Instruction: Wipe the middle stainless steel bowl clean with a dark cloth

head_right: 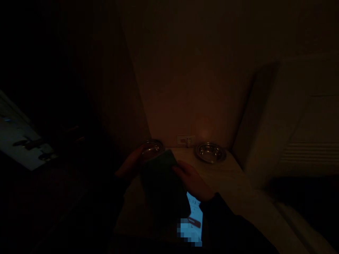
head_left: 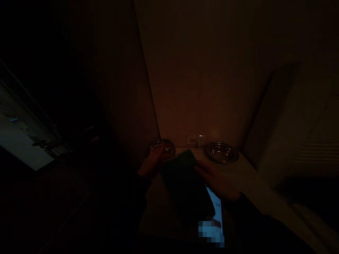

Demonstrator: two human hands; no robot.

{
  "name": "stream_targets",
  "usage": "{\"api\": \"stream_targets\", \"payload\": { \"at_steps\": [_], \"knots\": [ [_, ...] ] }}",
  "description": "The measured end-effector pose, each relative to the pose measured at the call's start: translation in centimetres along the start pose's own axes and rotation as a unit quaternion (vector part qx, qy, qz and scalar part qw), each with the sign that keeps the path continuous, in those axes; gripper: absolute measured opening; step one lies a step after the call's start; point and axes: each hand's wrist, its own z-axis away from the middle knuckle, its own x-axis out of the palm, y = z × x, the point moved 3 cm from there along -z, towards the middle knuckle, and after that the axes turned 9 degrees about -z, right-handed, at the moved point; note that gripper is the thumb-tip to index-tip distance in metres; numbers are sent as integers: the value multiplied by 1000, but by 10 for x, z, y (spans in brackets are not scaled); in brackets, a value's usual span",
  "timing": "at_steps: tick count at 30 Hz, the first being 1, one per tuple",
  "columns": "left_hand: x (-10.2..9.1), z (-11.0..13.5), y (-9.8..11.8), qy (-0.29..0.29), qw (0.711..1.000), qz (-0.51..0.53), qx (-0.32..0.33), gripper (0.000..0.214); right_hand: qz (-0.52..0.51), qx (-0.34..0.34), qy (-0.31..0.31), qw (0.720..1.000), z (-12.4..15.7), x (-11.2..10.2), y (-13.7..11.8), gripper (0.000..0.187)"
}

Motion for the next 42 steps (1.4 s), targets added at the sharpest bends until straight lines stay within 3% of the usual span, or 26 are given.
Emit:
{"api": "stream_targets", "payload": {
  "at_steps": [2,4,7,11,13,16,20,22,24,28,32,34,36,39,42],
  "knots": [
    [-1,5,-31,-35,986,142,-84,59,-41,14,67,997,0,0,8,43],
    [3,13,-59,-54,971,195,-130,64,-45,29,96,994,1,0,13,46],
    [7,23,-79,29,980,178,-88,73,-37,50,110,992,2,1,15,47],
    [4,28,-71,89,984,153,-33,61,-78,64,58,993,2,7,18,51],
    [-2,30,-62,117,984,134,-9,66,-94,61,34,993,1,12,20,56],
    [-14,34,-56,147,985,87,-1,76,-116,68,50,990,-4,21,23,71],
    [-24,38,-60,48,998,-9,27,73,-118,63,41,990,-11,28,26,92],
    [-29,40,-65,-2,995,-94,45,70,-46,35,-9,998,-14,30,27,87],
    [-35,41,-70,-13,980,-189,60,67,68,3,-46,997,-16,31,28,73],
    [-39,42,-70,12,924,-361,123,55,266,-56,-73,960,-21,33,32,42],
    [-38,50,-70,90,875,-438,186,41,440,-145,-46,885,-22,38,32,29],
    [-40,60,-82,107,852,-478,186,37,500,-179,-60,845,-15,42,37,29],
    [-42,74,-103,81,813,-551,169,36,538,-188,-109,815,-2,45,47,30],
    [-42,99,-134,24,788,-587,182,44,547,-160,-182,801,23,46,57,26],
    [-41,113,-148,94,810,-564,129,47,508,-135,-235,818,36,44,55,27]
  ]
}}
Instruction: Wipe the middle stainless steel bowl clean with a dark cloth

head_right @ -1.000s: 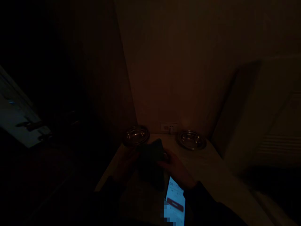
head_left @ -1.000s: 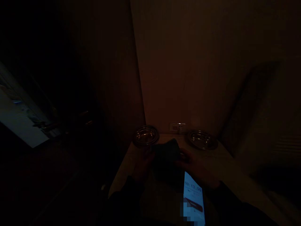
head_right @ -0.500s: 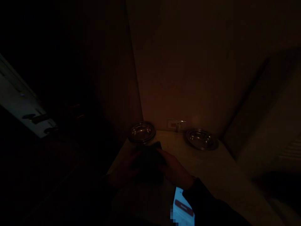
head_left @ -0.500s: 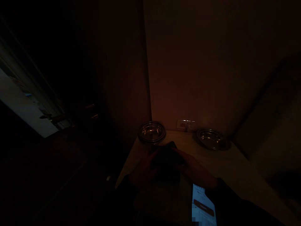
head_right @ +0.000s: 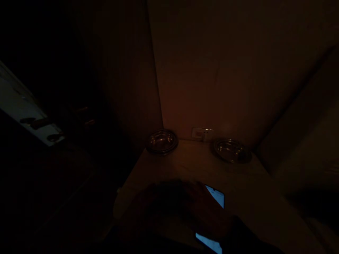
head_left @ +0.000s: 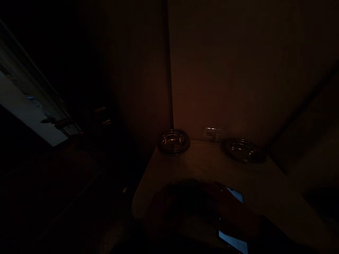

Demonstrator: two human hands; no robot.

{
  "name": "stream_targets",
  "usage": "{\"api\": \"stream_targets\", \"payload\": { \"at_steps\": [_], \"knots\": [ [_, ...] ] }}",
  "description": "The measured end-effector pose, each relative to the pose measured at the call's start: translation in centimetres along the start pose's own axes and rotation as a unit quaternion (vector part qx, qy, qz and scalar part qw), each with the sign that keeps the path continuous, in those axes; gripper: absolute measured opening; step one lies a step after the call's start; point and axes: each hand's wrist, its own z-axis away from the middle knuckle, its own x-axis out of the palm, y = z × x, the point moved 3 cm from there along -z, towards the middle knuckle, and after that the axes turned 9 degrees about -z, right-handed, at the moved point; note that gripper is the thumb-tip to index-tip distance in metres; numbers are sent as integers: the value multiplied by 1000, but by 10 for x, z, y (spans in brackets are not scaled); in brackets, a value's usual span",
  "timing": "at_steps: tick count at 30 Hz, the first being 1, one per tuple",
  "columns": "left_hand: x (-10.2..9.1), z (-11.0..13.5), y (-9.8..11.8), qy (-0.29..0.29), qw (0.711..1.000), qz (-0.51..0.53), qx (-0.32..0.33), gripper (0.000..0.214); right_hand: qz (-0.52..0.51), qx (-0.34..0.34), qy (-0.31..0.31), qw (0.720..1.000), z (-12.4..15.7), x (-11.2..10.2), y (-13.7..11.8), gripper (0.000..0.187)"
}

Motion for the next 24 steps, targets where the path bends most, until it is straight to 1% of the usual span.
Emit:
{"api": "stream_targets", "payload": {
  "at_steps": [2,5,7,10,14,17,19,22,24],
  "knots": [
    [3,0,2,-13,998,5,-68,46,-19,15,14,1000,-1,-4,1,31],
    [7,-9,7,-40,995,3,-88,51,7,50,46,998,-11,-2,10,40],
    [10,-15,8,-57,995,3,-77,52,26,54,30,998,-17,6,15,42],
    [12,-19,8,-72,996,4,-46,50,29,49,2,998,-21,14,18,43],
    [13,-26,12,-104,994,-20,-5,46,41,54,38,997,-24,12,21,48],
    [14,-32,13,-128,989,-68,11,44,49,32,17,998,-25,16,23,43],
    [17,-34,12,-134,987,-80,34,46,54,22,6,998,-23,20,26,39],
    [22,-34,11,-135,984,-83,82,48,77,28,26,996,-17,23,35,37],
    [25,-35,10,-138,981,-99,98,48,87,32,28,995,-14,19,38,35]
  ]
}}
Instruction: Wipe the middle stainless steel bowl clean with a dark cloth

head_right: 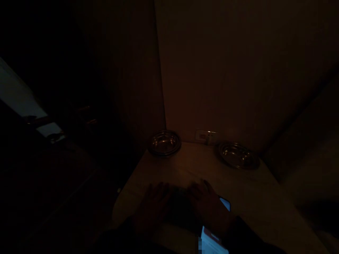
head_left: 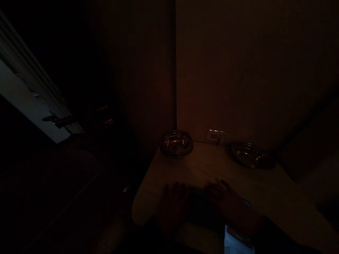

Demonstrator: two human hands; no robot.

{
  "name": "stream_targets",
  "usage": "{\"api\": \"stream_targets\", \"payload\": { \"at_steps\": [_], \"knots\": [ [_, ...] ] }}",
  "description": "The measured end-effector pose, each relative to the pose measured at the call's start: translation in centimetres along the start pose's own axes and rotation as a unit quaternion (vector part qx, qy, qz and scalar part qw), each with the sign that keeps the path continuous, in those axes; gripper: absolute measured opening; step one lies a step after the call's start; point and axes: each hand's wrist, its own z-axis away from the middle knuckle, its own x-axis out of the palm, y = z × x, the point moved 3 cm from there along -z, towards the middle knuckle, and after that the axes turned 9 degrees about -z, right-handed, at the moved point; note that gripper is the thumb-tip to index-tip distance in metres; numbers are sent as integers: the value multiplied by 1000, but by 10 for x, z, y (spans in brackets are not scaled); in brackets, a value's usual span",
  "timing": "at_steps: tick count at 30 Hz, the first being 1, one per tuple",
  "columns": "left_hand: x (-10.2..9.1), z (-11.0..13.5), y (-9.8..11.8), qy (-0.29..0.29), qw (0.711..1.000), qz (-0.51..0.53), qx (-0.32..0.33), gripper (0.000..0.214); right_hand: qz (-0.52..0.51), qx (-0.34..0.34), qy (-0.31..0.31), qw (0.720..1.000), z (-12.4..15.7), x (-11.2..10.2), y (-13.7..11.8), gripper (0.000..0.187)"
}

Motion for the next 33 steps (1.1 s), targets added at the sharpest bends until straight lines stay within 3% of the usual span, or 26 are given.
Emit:
{"api": "stream_targets", "payload": {
  "at_steps": [4,7,11,15,19,23,27,29,33],
  "knots": [
    [2,2,-6,15,998,-57,-7,49,-36,-18,-55,998,-2,-14,-3,38],
    [3,9,-9,24,996,-88,24,53,-61,-27,-102,993,-4,-19,-11,37],
    [-3,9,-18,62,996,-69,4,47,-89,-19,-85,992,-8,-23,-12,37],
    [-29,-15,-33,132,986,29,-99,37,-137,10,-45,989,-20,-35,3,35],
    [-57,-46,-48,123,972,139,-146,32,-217,45,-39,974,-36,-47,20,34],
    [-77,-71,-72,149,935,230,-225,28,-278,131,-23,951,-54,-51,42,38],
    [-88,-95,-101,233,895,200,-324,30,-294,149,-2,944,-78,-52,63,37],
    [-90,-107,-111,262,889,170,-335,33,-275,159,9,948,-92,-53,73,34],
    [-82,-123,-126,261,882,105,-378,37,-208,166,7,964,-125,-55,83,32]
  ]
}}
